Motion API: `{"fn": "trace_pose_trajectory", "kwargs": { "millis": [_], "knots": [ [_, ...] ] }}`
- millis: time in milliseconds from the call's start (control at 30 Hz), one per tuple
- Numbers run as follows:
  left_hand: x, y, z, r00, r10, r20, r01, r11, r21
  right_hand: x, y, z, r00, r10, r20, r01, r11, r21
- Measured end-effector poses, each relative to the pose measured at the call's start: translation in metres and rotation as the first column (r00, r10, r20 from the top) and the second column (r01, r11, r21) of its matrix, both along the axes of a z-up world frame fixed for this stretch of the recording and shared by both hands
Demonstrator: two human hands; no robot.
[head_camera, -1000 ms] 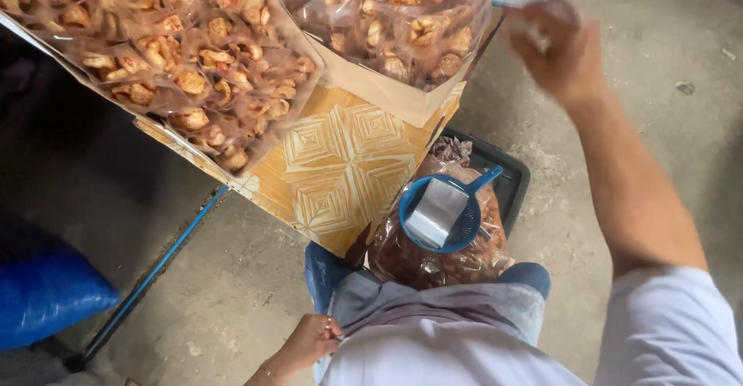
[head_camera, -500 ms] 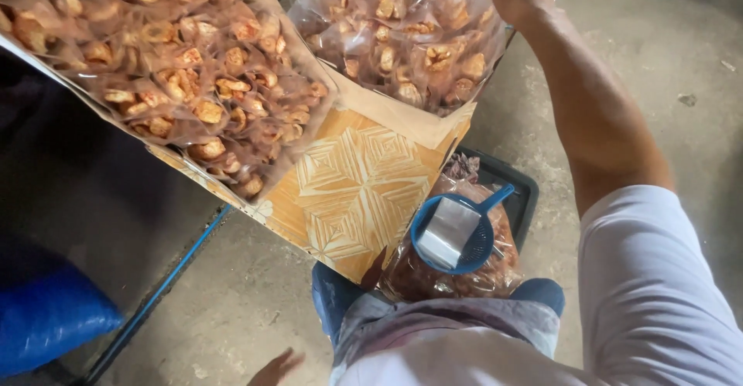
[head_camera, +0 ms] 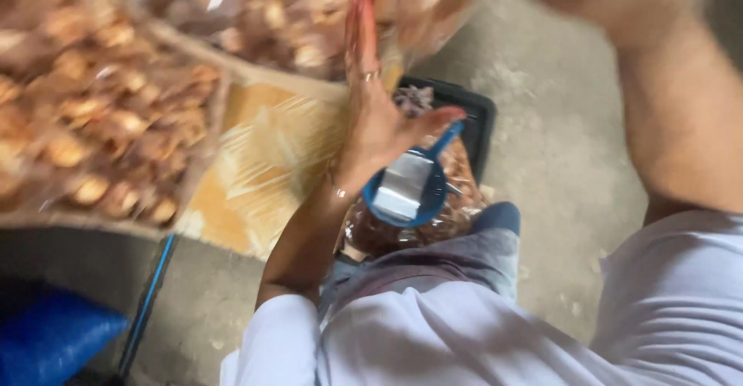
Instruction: Manually filling plastic bags with snacks, weighing them on a scale, and sealing them using a heat sealer.
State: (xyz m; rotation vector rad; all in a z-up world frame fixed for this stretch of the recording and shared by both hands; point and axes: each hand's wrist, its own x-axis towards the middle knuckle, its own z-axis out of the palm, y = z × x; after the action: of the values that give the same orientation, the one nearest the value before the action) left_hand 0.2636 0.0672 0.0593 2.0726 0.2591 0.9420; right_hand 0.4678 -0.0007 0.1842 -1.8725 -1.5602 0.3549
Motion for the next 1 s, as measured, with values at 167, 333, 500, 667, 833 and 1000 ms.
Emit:
{"fn": "trace_pose_trajectory", "kwargs": {
  "millis": [167, 333, 500, 667, 833, 1000],
  "knots": [
    [0.110, -0.052, -0.025, 0.976, -0.216, 0.035, 0.219, 0.962, -0.165, 0.025, -0.099, 0.018, 0.998, -0.032, -0.053, 0.033, 0.999, 0.020],
    [0.153, -0.111, -0.028, 0.790, -0.601, 0.125, 0.603, 0.722, -0.338, 0.070, -0.181, 0.008, 0.984, -0.158, 0.086, 0.158, 0.987, 0.004],
    [0.226, -0.159, -0.038, 0.714, -0.639, 0.287, 0.694, 0.589, -0.413, 0.134, -0.236, -0.001, 0.956, -0.286, -0.066, 0.285, 0.958, -0.026],
    [0.248, -0.186, -0.055, 0.911, -0.395, 0.119, 0.406, 0.805, -0.432, 0.211, -0.228, -0.012, 0.981, -0.048, -0.186, 0.050, 0.999, 0.008],
    [0.222, -0.190, -0.084, 0.965, -0.260, -0.023, 0.223, 0.869, -0.442, 0.199, -0.204, -0.015, 0.872, 0.304, -0.383, -0.288, 0.952, 0.101],
    [0.239, -0.154, -0.082, 0.996, -0.087, -0.034, 0.060, 0.876, -0.478, 0.227, -0.163, -0.024, 0.889, 0.246, -0.385, -0.212, 0.969, 0.129]
  ]
}}
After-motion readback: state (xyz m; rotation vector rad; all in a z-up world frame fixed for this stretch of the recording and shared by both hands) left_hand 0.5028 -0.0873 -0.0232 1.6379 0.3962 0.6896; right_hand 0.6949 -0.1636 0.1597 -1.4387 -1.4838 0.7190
